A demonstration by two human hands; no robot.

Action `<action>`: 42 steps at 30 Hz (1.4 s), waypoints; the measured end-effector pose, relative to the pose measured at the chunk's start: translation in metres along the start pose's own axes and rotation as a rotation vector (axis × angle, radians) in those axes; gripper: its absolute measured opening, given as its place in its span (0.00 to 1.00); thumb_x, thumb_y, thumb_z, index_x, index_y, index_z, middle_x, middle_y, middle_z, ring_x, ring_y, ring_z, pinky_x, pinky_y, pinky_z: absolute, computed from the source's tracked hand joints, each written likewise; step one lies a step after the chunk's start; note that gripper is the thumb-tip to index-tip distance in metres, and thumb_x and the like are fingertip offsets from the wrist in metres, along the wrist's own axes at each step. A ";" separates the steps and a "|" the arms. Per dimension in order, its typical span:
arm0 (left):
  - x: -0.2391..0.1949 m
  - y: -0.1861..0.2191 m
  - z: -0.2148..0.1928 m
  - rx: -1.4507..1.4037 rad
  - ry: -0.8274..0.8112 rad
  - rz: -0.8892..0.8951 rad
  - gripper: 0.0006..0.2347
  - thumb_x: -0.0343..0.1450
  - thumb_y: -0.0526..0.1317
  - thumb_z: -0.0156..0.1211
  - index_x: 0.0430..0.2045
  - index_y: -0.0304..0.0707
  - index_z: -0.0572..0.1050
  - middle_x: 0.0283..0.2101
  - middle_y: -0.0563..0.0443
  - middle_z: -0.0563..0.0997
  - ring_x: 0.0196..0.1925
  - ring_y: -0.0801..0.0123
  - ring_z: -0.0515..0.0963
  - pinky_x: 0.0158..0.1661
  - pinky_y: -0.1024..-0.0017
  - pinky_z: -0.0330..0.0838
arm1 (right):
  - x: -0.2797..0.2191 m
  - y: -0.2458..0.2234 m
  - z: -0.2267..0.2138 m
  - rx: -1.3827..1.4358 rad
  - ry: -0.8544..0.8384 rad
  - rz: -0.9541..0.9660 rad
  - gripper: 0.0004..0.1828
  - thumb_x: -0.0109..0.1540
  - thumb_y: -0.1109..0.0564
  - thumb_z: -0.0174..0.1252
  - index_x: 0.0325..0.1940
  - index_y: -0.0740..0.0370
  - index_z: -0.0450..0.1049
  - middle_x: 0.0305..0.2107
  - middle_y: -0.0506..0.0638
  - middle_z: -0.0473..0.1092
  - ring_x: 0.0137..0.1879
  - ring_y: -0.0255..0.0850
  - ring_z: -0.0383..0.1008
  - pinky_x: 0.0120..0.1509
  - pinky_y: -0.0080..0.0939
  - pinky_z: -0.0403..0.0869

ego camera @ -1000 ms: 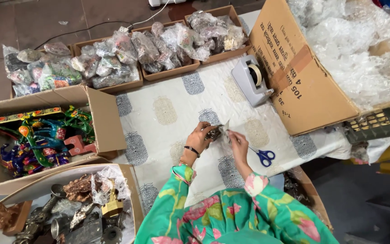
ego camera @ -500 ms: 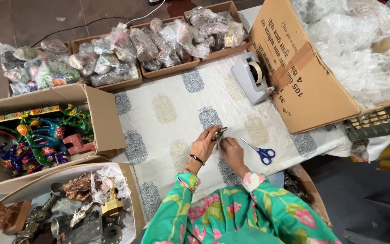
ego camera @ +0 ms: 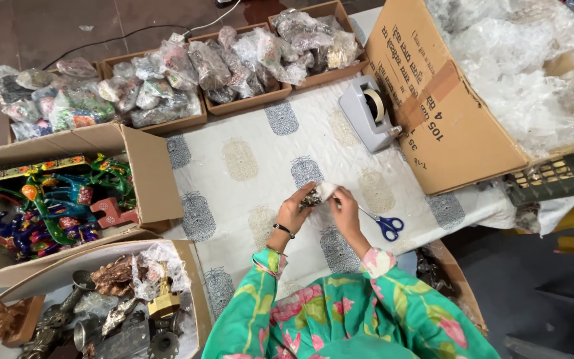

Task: Wrapping small metal figurines in protective plastic and bubble wrap for packing and shipping.

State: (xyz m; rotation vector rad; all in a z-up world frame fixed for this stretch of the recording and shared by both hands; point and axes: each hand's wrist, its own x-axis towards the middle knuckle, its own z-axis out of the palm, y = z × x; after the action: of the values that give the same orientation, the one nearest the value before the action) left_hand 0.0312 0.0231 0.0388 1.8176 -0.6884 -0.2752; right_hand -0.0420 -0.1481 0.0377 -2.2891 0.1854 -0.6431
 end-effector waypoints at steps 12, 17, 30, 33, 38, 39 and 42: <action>-0.001 -0.001 0.001 0.041 -0.013 0.004 0.31 0.63 0.28 0.68 0.63 0.47 0.69 0.67 0.48 0.71 0.69 0.54 0.70 0.64 0.64 0.68 | -0.013 0.110 0.015 0.659 0.014 0.723 0.17 0.65 0.66 0.51 0.57 0.60 0.76 0.46 0.50 0.76 0.49 0.38 0.78 0.51 0.37 0.79; -0.004 0.005 0.001 0.032 -0.010 -0.011 0.31 0.62 0.28 0.69 0.63 0.47 0.69 0.67 0.48 0.71 0.69 0.54 0.70 0.64 0.64 0.68 | -0.015 0.058 -0.001 0.344 -0.122 0.375 0.09 0.68 0.62 0.60 0.51 0.68 0.77 0.45 0.56 0.76 0.49 0.43 0.75 0.50 0.38 0.75; -0.010 0.014 0.005 0.035 0.055 0.038 0.30 0.64 0.27 0.68 0.63 0.46 0.69 0.67 0.47 0.71 0.68 0.52 0.71 0.63 0.63 0.70 | -0.031 0.102 0.029 0.804 0.100 0.932 0.12 0.62 0.65 0.62 0.50 0.67 0.76 0.44 0.52 0.74 0.46 0.40 0.77 0.48 0.43 0.84; -0.006 0.020 0.000 0.015 0.068 0.037 0.30 0.64 0.27 0.67 0.63 0.46 0.69 0.67 0.46 0.71 0.68 0.52 0.72 0.63 0.63 0.70 | -0.023 0.071 0.010 0.353 0.081 0.787 0.19 0.59 0.63 0.63 0.54 0.60 0.72 0.45 0.52 0.75 0.47 0.40 0.78 0.45 0.42 0.81; -0.007 0.024 -0.003 0.013 0.042 0.014 0.30 0.64 0.27 0.68 0.63 0.46 0.69 0.67 0.47 0.72 0.67 0.52 0.72 0.62 0.64 0.71 | 0.016 0.051 -0.039 0.015 0.430 0.495 0.15 0.65 0.62 0.62 0.57 0.60 0.74 0.53 0.56 0.68 0.54 0.47 0.74 0.52 0.45 0.74; -0.007 0.025 -0.004 0.018 0.043 0.016 0.30 0.64 0.27 0.68 0.62 0.46 0.70 0.67 0.47 0.73 0.67 0.52 0.73 0.62 0.64 0.71 | 0.028 0.045 -0.052 -0.062 0.519 0.415 0.18 0.65 0.63 0.61 0.59 0.60 0.74 0.56 0.61 0.62 0.57 0.50 0.72 0.54 0.46 0.74; -0.007 0.012 0.004 0.030 0.059 0.036 0.30 0.63 0.27 0.68 0.62 0.46 0.70 0.66 0.47 0.73 0.67 0.52 0.73 0.62 0.64 0.71 | 0.033 0.045 -0.070 -0.256 0.551 0.206 0.29 0.67 0.58 0.57 0.73 0.63 0.63 0.63 0.67 0.56 0.68 0.59 0.62 0.72 0.58 0.66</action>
State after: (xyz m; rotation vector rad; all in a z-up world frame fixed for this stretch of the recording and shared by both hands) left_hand 0.0199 0.0214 0.0471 1.8329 -0.6863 -0.1879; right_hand -0.0461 -0.2344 0.0613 -2.2331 0.7931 -1.1820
